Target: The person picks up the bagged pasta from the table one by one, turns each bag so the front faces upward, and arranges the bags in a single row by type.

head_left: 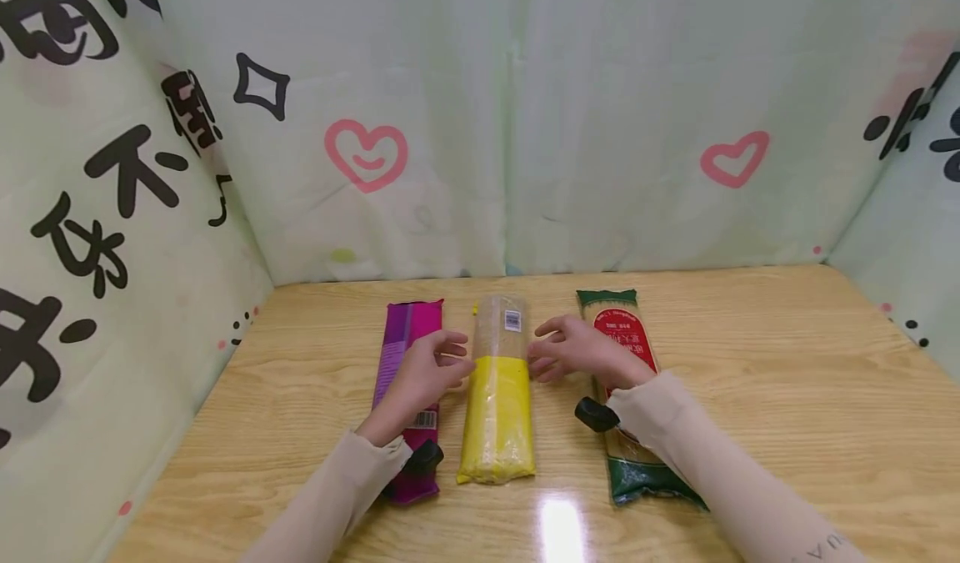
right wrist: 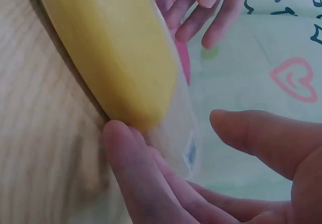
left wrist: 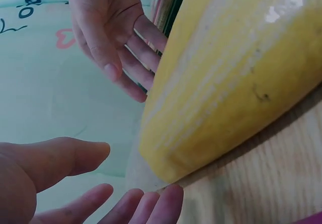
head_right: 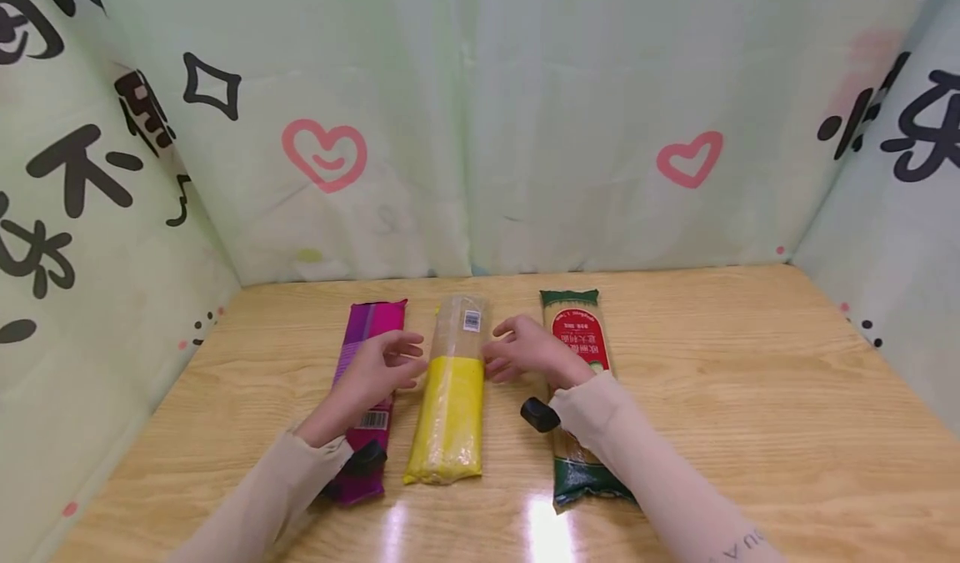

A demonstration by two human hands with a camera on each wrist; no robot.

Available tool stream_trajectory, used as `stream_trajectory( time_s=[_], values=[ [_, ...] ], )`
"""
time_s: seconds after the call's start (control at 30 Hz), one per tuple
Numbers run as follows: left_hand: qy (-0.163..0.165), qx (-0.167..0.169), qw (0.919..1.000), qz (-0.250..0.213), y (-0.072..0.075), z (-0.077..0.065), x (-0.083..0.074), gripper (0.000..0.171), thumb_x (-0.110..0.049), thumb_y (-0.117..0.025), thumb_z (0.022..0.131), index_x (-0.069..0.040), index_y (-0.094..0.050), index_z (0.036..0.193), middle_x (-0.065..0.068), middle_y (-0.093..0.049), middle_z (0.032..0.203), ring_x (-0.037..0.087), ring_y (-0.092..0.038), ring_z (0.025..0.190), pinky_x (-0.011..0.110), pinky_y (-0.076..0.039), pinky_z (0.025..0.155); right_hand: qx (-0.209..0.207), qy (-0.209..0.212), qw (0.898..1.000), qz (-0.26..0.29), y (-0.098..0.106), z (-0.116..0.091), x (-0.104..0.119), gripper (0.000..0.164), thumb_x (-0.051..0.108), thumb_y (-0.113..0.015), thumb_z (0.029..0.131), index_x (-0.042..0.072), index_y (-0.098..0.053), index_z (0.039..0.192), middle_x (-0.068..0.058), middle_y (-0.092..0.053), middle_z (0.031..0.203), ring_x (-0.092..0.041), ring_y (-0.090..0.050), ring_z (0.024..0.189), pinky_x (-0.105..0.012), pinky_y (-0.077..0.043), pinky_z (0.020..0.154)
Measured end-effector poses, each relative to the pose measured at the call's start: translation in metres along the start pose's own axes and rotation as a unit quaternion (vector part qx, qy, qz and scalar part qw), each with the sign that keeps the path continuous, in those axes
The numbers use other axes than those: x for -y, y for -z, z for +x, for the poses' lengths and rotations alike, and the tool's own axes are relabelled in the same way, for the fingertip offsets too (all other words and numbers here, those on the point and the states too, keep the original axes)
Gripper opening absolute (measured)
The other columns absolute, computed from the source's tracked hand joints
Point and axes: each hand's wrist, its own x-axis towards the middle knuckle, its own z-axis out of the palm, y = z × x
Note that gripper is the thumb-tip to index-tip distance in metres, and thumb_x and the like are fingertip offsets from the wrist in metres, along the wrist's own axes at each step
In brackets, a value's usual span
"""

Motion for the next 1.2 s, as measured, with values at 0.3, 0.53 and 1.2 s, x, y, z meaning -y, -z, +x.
stream_trajectory(
  time_s=[0.3, 0.53, 1.2],
  values=[
    [0.025, 0.022, 0.9994, -0.006, 0.0, -0.001, 0.011, 0.044, -0.011, -0.069, 0.091, 0.001, -0.057, 0.131, 0.018, -0.064, 0.119, 0.025, -0.068, 0.097, 0.037, -0.061, 0.079, -0.003, -0.031, 1.0, 0.0, -0.008, 0.002, -0.003, 0.058, 0.02, -0.061, 0.099, -0.011, -0.035, 0.14, -0.025, -0.066, 0.118, -0.031, -0.074, 0.089, -0.039, -0.059, 0.083],
    [0.045, 0.045, 0.9975, -0.032, -0.005, 0.001, 0.015, 0.047, -0.009, -0.071, 0.09, 0.002, -0.056, 0.133, 0.018, -0.064, 0.116, 0.024, -0.069, 0.096, 0.037, -0.061, 0.078, 0.008, -0.037, 0.999, -0.001, -0.009, 0.003, -0.003, 0.056, 0.021, -0.062, 0.099, -0.011, -0.038, 0.138, -0.02, -0.071, 0.108, -0.03, -0.074, 0.086, -0.038, -0.06, 0.08],
    [0.048, 0.041, 0.9979, -0.012, -0.009, 0.007, 0.019, 0.05, -0.01, -0.077, 0.085, 0.0, -0.06, 0.13, 0.016, -0.068, 0.112, 0.022, -0.069, 0.092, 0.033, -0.059, 0.08, -0.013, -0.067, 0.998, -0.008, -0.031, 0.004, 0.002, 0.052, 0.019, -0.063, 0.098, -0.003, -0.034, 0.135, -0.02, -0.066, 0.11, -0.026, -0.073, 0.075, -0.035, -0.061, 0.067]
  ],
)
